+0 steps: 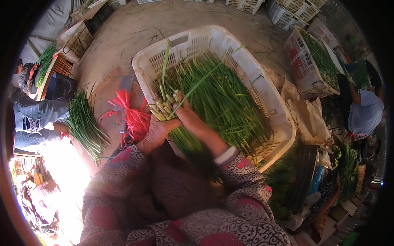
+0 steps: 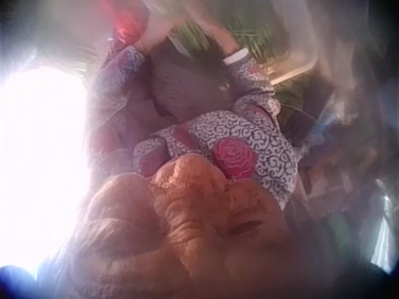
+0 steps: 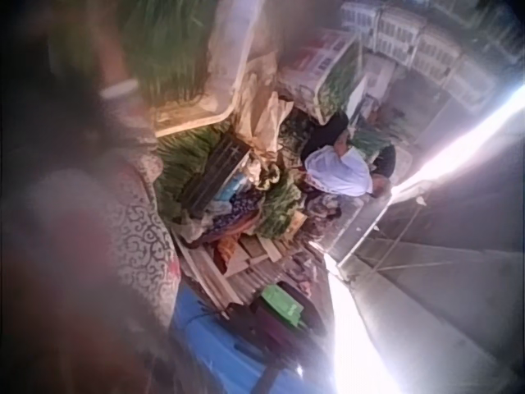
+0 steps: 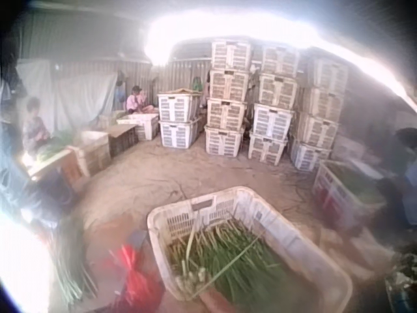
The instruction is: The person gathers bunches of green vegetables by hand, trims the roots using a knife, and places the finished bundles into a plastic crate.
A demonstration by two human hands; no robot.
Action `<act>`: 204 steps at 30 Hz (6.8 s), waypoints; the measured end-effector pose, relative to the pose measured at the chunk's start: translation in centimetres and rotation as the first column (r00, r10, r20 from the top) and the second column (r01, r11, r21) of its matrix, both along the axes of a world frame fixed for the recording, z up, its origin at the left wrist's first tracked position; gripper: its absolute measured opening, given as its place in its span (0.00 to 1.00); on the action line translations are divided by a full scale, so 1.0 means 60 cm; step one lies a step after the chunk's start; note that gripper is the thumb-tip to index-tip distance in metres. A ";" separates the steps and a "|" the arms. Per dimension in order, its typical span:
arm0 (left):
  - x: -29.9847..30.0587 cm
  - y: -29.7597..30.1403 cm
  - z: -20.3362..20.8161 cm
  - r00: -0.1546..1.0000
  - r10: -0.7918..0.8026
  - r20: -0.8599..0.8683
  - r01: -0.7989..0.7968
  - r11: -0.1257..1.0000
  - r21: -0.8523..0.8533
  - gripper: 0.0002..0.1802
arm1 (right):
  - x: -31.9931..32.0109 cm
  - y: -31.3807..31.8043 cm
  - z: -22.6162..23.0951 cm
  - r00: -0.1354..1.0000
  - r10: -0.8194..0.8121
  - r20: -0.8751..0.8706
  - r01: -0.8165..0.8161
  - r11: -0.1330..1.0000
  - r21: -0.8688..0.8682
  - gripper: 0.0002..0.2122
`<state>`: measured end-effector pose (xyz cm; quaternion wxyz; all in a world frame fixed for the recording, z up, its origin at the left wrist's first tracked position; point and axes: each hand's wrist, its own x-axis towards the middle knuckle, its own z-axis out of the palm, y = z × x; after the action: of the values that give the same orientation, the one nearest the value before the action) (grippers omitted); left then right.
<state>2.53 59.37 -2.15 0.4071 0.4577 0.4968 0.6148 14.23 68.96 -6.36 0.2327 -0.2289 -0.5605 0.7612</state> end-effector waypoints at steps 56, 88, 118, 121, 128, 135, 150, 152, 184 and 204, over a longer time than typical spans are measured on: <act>-0.090 -0.886 0.151 0.646 0.666 0.374 -0.613 0.744 -0.267 0.26 | -0.200 -0.769 0.336 0.860 0.325 -0.393 -0.355 0.935 -0.004 0.27; 0.104 -0.610 0.183 0.935 0.333 0.122 -0.236 0.840 -0.489 0.22 | 0.006 -0.495 0.408 0.856 -0.300 -0.421 0.203 0.944 -0.260 0.30; 0.026 -0.858 0.162 0.744 0.444 0.500 -0.392 0.895 -0.212 0.19 | -0.221 -0.362 0.412 0.974 -0.124 -0.190 0.092 0.981 -0.170 0.14; 0.024 -0.870 0.161 0.744 0.446 0.497 -0.383 0.895 -0.230 0.20 | -0.230 -0.351 0.401 0.965 -0.140 -0.223 0.104 0.980 -0.169 0.12; -0.004 -0.928 0.080 0.577 0.524 0.627 -0.422 0.848 -0.320 0.22 | -0.165 -0.201 0.495 0.888 -0.109 -0.447 0.047 0.988 -0.146 0.11; 0.005 -0.921 0.080 0.544 0.467 0.697 -0.418 0.871 -0.258 0.25 | -0.187 -0.559 0.397 0.970 0.240 -0.046 -0.104 0.575 0.811 0.22; 0.007 -0.913 0.129 0.671 0.480 0.565 -0.407 0.875 -0.260 0.29 | -0.125 -0.512 0.441 0.835 0.548 -0.060 -0.549 0.816 -0.180 0.06; 0.004 -0.913 0.116 0.725 0.460 0.512 -0.373 0.888 -0.270 0.30 | -0.113 -0.518 0.482 0.924 0.345 -0.166 -0.378 0.888 -0.263 0.04; -0.079 -1.047 0.148 0.556 0.715 0.424 -0.698 0.678 -0.229 0.30 | -0.356 -0.636 0.394 0.706 0.624 0.334 -0.695 0.701 0.160 0.15; -0.057 -1.001 0.122 0.567 0.773 0.285 -0.691 0.634 -0.346 0.22 | -0.347 -0.688 0.321 0.853 0.439 0.283 -0.431 0.286 0.856 0.16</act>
<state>-0.90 -0.69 5.18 0.2506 0.0279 0.6030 0.7568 -6.57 27.69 12.92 0.1038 0.0953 -0.9158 0.3760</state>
